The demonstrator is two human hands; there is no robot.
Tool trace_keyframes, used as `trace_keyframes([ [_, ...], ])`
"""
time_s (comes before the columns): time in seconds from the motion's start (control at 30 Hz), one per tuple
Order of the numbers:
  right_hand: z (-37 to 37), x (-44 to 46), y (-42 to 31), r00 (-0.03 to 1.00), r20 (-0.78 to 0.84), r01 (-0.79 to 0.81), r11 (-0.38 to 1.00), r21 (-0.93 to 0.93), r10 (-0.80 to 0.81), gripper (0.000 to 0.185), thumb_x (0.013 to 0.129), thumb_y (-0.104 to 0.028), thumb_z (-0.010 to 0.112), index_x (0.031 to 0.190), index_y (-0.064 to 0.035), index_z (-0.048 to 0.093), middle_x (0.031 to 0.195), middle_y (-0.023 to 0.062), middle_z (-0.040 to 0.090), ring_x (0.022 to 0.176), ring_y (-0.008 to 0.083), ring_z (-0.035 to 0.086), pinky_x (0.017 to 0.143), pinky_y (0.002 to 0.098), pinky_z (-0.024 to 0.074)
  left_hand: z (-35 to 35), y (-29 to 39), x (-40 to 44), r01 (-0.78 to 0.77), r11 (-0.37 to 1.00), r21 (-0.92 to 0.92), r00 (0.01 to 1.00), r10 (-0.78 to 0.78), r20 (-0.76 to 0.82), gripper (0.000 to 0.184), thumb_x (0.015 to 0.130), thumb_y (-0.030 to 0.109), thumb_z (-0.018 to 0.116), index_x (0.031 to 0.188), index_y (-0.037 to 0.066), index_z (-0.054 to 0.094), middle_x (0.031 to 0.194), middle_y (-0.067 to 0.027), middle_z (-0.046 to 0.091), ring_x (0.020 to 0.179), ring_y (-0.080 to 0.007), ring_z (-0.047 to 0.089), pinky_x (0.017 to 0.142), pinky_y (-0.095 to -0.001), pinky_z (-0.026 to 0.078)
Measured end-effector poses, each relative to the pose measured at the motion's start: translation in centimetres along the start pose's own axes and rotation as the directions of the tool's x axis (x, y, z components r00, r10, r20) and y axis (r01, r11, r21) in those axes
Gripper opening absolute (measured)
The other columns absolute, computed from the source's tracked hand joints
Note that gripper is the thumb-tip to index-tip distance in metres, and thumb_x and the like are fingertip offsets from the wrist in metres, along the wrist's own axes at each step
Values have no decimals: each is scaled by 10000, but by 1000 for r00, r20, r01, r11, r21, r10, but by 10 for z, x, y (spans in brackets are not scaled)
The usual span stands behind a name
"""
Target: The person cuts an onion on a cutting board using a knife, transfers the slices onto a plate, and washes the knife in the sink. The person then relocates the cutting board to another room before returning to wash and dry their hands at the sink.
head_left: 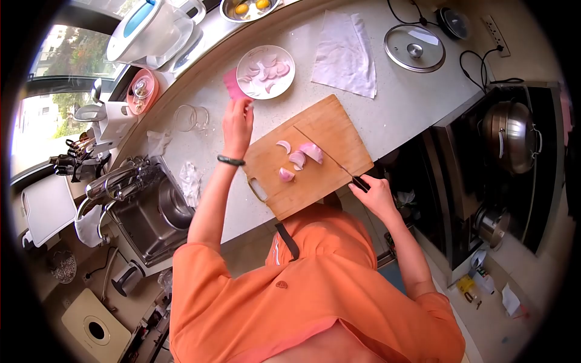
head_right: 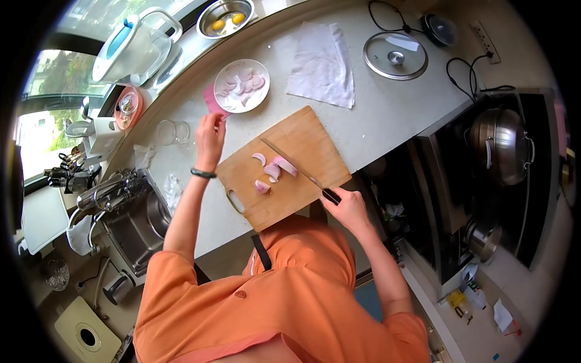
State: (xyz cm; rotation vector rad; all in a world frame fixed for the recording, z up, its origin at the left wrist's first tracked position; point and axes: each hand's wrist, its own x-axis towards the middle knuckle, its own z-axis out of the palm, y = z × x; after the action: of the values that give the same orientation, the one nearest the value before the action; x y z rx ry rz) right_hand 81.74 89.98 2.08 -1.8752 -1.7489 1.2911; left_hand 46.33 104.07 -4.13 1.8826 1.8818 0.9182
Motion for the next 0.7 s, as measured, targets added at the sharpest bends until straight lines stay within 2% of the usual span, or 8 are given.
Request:
trace_keyframes([
  [0.07,15,-2,-3,998,62,-28,999,22,27,279,828,-278,714,910,-12,697,736,201,660,716,363,672,599,396,514,1,6,-89,143,988,-55,989,-140,46,141,851,44,669,972,20,601,870,-133,603,732,-265,620,661,-373,507],
  [0.1,24,-3,-2,998,65,-20,999,26,19,279,828,-278,714,910,-12,697,736,201,660,716,363,672,599,396,514,7,9,-128,296,948,-117,951,-280,133,266,795,66,742,1011,18,594,934,-141,612,792,-271,623,695,-360,517],
  [0.23,45,-2,2,990,120,-72,997,28,68,301,822,-309,698,937,-32,709,774,211,667,762,372,672,643,403,520,44,28,-207,147,989,-22,986,-145,81,620,644,112,871,1159,11,542,1042,-159,594,973,-320,584,825,-384,502],
  [0.33,55,0,2,989,139,-62,998,10,60,314,824,-327,691,928,-31,701,765,214,656,749,384,661,636,408,514,62,33,-212,188,982,-27,982,-188,20,532,671,84,821,1121,13,546,1034,-178,590,962,-370,566,846,-426,477],
  [0.43,61,3,2,987,160,32,999,-4,-31,310,845,-281,683,907,22,667,694,214,621,631,272,667,588,360,487,52,42,-210,247,969,-30,969,-247,-10,418,710,53,748,1078,12,553,1042,-187,579,974,-389,549,833,-438,475],
  [0.5,66,4,2,981,193,37,999,-3,-36,315,848,-286,675,885,25,648,686,218,603,609,311,637,584,375,479,37,43,-207,180,963,199,977,-199,79,407,704,53,753,1061,8,563,1036,-183,567,978,-380,541,839,-433,472],
  [0.63,73,2,0,987,144,62,998,27,-65,324,855,-295,666,876,27,632,688,222,594,632,363,626,582,391,472,31,46,-201,166,976,141,973,-185,137,401,715,59,756,1082,30,595,1032,-182,557,992,-365,538,857,-433,460],
  [0.7,71,-1,-5,982,190,35,998,-53,-24,306,853,-335,660,900,-33,681,783,213,654,774,409,644,666,450,521,26,51,-201,149,981,122,984,-159,82,363,738,65,742,1076,39,611,1012,-168,561,970,-356,548,829,-425,472],
])
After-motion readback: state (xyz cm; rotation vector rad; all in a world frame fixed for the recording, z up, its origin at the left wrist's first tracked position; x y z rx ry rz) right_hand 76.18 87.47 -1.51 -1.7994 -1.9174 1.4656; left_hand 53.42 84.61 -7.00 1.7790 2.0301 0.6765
